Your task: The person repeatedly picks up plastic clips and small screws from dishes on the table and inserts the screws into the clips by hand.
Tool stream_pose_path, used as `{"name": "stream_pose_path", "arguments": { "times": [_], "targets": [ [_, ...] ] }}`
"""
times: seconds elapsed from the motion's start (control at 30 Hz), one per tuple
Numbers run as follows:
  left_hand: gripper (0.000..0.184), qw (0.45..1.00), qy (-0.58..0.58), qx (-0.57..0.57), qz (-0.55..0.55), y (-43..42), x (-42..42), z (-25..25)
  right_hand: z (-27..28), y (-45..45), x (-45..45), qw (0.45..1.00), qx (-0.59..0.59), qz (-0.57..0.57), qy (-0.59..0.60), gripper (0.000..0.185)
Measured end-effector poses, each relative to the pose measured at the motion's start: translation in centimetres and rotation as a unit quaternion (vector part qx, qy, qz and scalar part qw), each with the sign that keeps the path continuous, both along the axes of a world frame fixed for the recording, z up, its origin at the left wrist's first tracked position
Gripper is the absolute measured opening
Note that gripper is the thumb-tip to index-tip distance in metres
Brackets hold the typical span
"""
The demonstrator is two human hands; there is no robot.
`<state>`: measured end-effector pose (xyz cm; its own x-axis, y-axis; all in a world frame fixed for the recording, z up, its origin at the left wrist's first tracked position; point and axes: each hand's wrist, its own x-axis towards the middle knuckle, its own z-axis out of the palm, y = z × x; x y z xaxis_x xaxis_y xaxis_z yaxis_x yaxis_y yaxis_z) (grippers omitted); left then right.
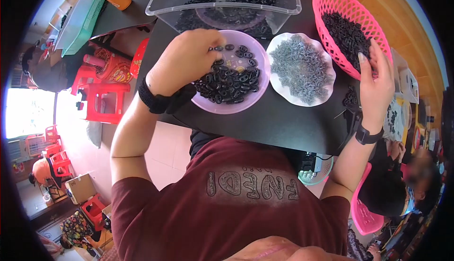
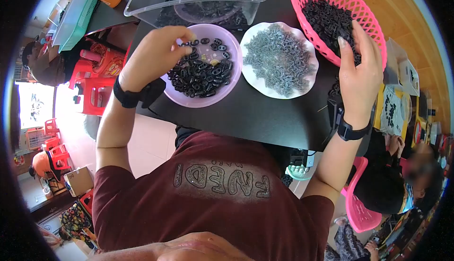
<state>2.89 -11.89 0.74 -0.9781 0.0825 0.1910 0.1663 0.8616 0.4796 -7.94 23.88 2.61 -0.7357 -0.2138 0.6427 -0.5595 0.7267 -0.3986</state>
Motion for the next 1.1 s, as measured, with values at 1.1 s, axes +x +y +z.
{"name": "stream_pose_path", "arguments": {
  "times": [1.1],
  "targets": [
    [0.009, 0.988, -0.009, -0.124, -0.095, 1.4, -3.1, -4.6, -6.4, -4.2, 0.3, 0.952, 0.090, 0.205, -0.207, 0.011]
  ]
}}
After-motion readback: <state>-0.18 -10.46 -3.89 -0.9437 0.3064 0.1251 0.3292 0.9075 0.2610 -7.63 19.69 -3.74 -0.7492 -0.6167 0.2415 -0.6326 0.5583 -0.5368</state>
